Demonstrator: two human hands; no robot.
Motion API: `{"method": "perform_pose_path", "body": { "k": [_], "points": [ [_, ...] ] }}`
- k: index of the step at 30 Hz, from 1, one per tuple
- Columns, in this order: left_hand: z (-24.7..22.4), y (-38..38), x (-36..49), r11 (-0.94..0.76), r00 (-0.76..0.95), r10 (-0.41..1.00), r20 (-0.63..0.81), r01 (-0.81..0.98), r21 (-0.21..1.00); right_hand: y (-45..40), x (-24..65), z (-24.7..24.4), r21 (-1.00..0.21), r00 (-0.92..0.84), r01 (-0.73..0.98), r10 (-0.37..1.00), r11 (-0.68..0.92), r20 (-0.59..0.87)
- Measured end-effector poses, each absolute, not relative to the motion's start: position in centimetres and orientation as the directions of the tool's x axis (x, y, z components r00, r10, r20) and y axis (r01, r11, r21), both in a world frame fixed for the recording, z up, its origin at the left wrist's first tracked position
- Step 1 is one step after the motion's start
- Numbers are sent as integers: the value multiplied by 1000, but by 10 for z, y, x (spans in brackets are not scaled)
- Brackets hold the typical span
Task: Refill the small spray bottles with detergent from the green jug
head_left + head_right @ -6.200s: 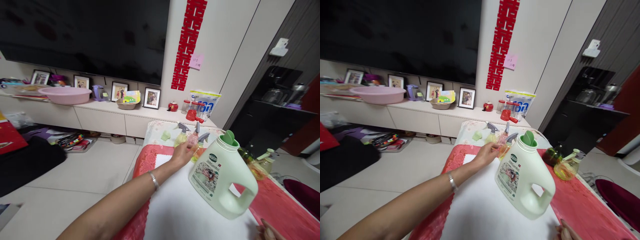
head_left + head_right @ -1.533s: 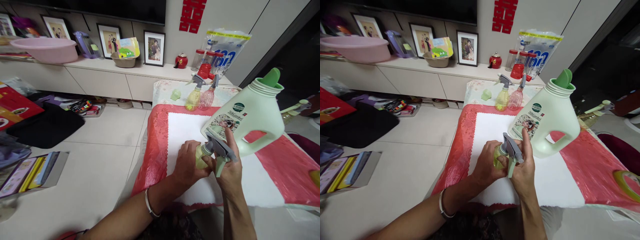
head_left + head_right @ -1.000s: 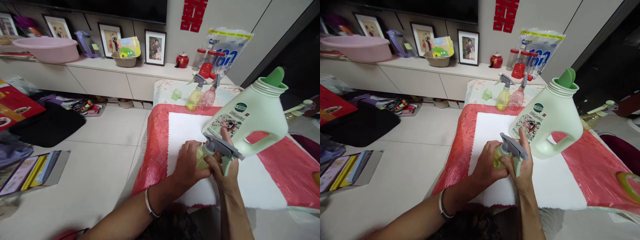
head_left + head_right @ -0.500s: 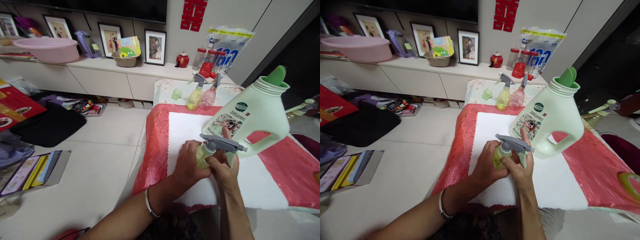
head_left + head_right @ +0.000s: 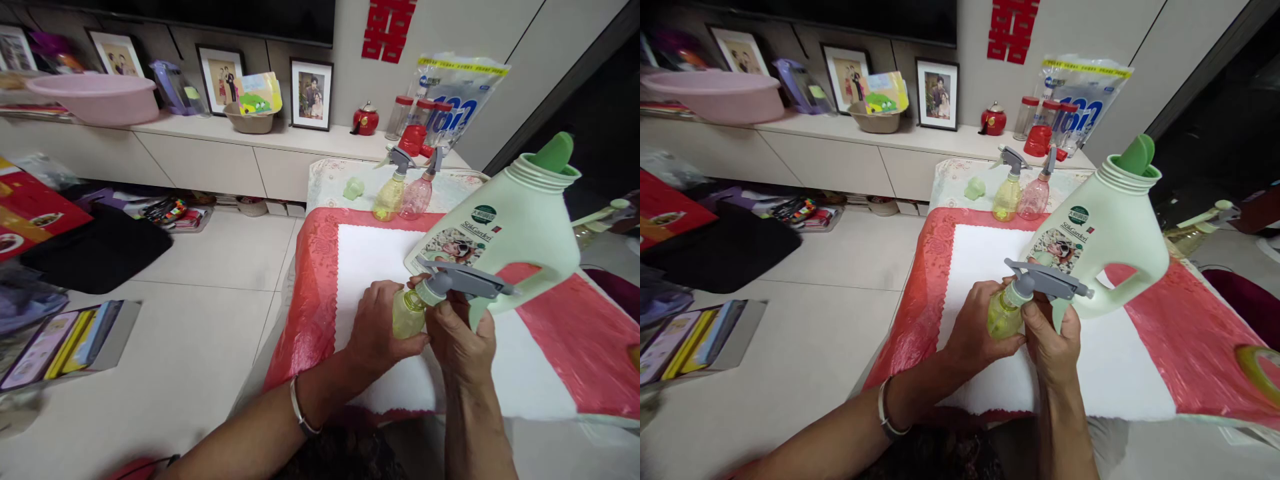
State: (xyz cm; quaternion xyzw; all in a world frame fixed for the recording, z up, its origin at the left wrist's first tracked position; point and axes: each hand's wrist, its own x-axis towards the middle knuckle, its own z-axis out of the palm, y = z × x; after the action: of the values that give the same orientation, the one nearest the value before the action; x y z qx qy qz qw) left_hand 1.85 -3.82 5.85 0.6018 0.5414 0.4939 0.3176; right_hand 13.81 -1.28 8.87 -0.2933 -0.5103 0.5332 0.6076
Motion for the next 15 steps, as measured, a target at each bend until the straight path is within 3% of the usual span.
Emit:
{"method": "perform_pose_path", "body": {
  "k": [6,11,15],
  "points": [
    [56,-39,20,-252,-83,952,296,341,906,-4,140,129,-830,-46,-402,897,387,441],
    [54,-40,21,-263,-92,945,312,352,898,0,142,179,-775,-48,-344,814,530,578],
    [52,-39,22,-269,-91,943,320,358,894,9,128,225,-793,-24,-223,811,566,585]
  ]
}}
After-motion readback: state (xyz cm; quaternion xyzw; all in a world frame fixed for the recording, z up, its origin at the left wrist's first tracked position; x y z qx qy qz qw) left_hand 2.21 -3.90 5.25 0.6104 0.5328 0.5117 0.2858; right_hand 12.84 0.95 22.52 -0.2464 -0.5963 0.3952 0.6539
